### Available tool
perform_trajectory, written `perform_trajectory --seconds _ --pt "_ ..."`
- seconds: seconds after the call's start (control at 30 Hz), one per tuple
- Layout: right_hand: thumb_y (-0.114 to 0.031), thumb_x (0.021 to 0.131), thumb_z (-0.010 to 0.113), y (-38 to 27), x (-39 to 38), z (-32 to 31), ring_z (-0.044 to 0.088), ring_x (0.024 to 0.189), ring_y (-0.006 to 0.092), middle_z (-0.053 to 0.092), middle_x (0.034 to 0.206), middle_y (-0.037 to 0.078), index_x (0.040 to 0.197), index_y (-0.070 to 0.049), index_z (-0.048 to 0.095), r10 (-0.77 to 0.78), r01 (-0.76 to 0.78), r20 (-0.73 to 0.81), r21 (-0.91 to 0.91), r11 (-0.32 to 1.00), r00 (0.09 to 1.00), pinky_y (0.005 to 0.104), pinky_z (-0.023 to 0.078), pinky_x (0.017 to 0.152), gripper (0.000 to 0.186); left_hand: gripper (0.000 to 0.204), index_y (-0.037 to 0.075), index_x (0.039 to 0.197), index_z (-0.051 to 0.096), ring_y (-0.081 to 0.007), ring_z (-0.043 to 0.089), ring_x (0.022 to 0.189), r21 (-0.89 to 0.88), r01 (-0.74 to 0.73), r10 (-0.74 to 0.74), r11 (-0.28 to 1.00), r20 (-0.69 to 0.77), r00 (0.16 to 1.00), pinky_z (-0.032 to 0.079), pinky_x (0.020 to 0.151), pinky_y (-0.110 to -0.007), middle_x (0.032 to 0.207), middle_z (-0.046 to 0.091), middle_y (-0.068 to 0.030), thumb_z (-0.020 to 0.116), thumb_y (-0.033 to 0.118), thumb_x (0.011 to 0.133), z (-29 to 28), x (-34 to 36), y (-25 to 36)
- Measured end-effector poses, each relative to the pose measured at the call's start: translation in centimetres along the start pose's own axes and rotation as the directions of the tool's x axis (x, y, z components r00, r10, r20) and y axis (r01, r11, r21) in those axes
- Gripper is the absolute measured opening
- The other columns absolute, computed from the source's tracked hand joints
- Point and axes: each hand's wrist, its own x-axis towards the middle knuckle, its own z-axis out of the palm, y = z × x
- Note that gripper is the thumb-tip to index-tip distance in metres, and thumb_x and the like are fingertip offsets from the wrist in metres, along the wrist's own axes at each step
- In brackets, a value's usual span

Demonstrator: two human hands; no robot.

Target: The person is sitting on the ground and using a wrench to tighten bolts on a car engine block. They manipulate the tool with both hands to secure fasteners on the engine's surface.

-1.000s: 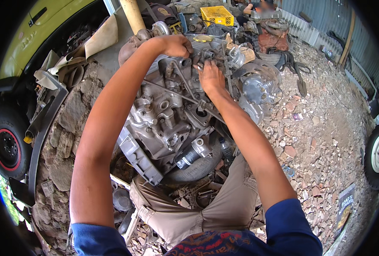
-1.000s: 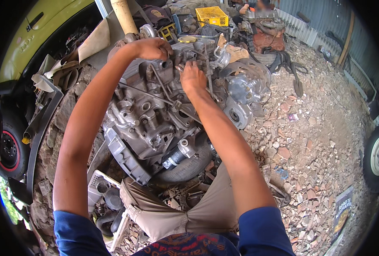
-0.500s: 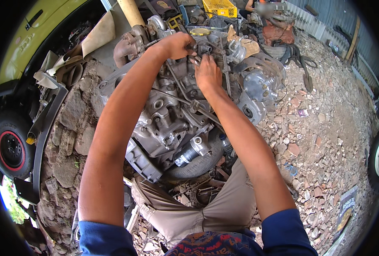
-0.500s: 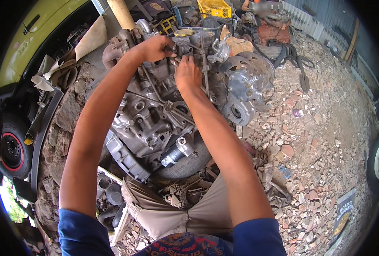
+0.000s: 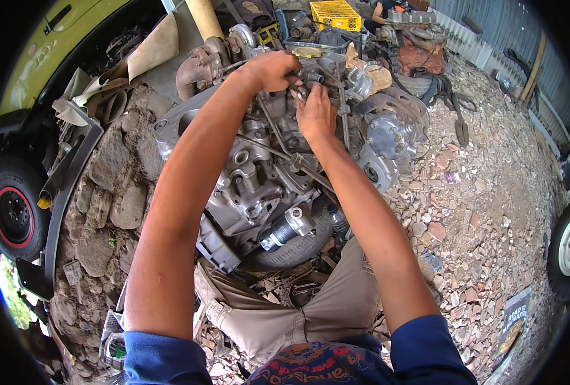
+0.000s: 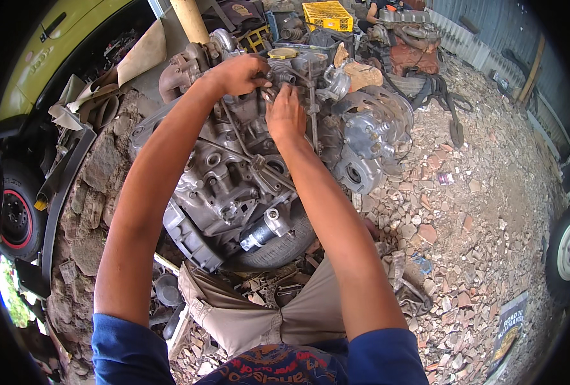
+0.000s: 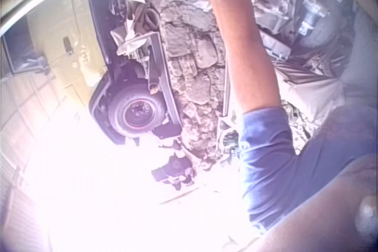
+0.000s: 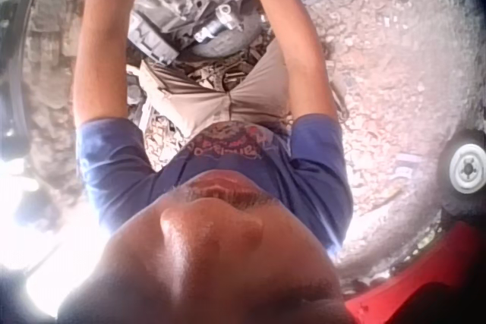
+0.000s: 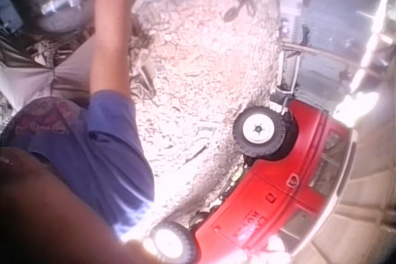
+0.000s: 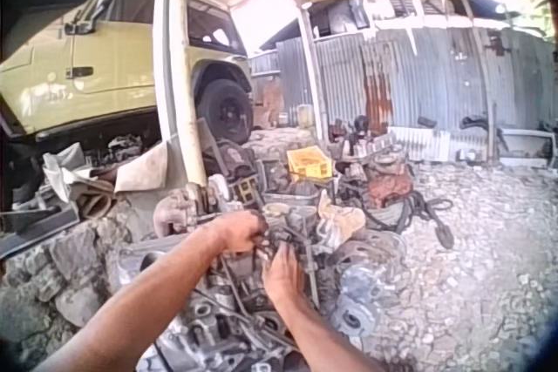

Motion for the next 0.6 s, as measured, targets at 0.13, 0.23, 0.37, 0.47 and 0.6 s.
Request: perform_trajectory --seconds 0.13,0.23,0.37,0.47,0.6 --pt "-0.028 0.088 0.069 0.3 0.4 0.0 0.062 0.098 0.0434 0.057 0.115 0.021 0.110 0.000 0.049 -0.026 0.026 -0.001 0.046 0.999 1.000 0.0510 0.051 0.080 0.041 0.024 -0.002 0.094 0.066 -0.0408 0.061 0.094 -0.008 0.008 -0.008 1.000 -0.009 1.000 0.050 0.079 -0.045 0.095 0.065 -0.0214 0.070 0.018 0.081 -0.1 -0.1 0.3" --pt "-0.030 0.089 0.067 0.4 0.4 -0.1 0.060 0.099 0.0442 0.058 0.112 0.022 0.109 0.000 0.050 -0.032 0.032 0.009 0.036 0.999 0.999 0.0516 0.050 0.080 0.040 0.023 -0.002 0.093 0.066 -0.0412 0.061 0.093 -0.008 0.012 -0.012 1.000 0.005 1.000 0.050 0.078 -0.045 0.093 0.065 -0.0214 0.070 0.018 0.081 -0.2 -0.1 0.4" --pt "-0.033 0.090 0.065 0.0 0.2 -0.4 0.058 0.101 0.0455 0.058 0.113 0.024 0.109 0.001 0.051 -0.014 0.014 0.017 0.015 1.000 1.000 0.0523 0.048 0.081 0.041 0.024 -0.001 0.093 0.066 -0.0407 0.062 0.093 0.006 0.052 -0.052 0.999 0.012 0.999 0.051 0.077 -0.045 0.095 0.066 -0.0211 0.070 0.020 0.082 -0.2 -0.3 0.5" --pt "-0.033 0.091 0.065 0.1 0.3 -0.4 0.059 0.102 0.0452 0.057 0.115 0.024 0.111 0.001 0.049 -0.017 0.017 0.014 -0.004 1.000 1.000 0.0522 0.049 0.081 0.043 0.025 0.000 0.095 0.066 -0.0401 0.062 0.094 0.031 0.076 -0.076 0.997 0.017 0.997 0.051 0.078 -0.046 0.097 0.066 -0.0204 0.069 0.021 0.083 -0.5 -0.2 0.9" --pt "-0.029 0.091 0.064 -0.1 0.3 -0.6 0.060 0.102 0.0445 0.056 0.117 0.023 0.116 0.000 0.046 0.007 -0.001 0.080 -0.076 0.997 0.997 0.0519 0.050 0.082 0.043 0.027 0.003 0.101 0.067 -0.0399 0.063 0.094 0.057 0.042 -0.042 0.997 -0.006 0.999 0.051 0.079 -0.046 0.096 0.067 -0.0194 0.068 0.024 0.084 -0.5 -0.4 0.9"
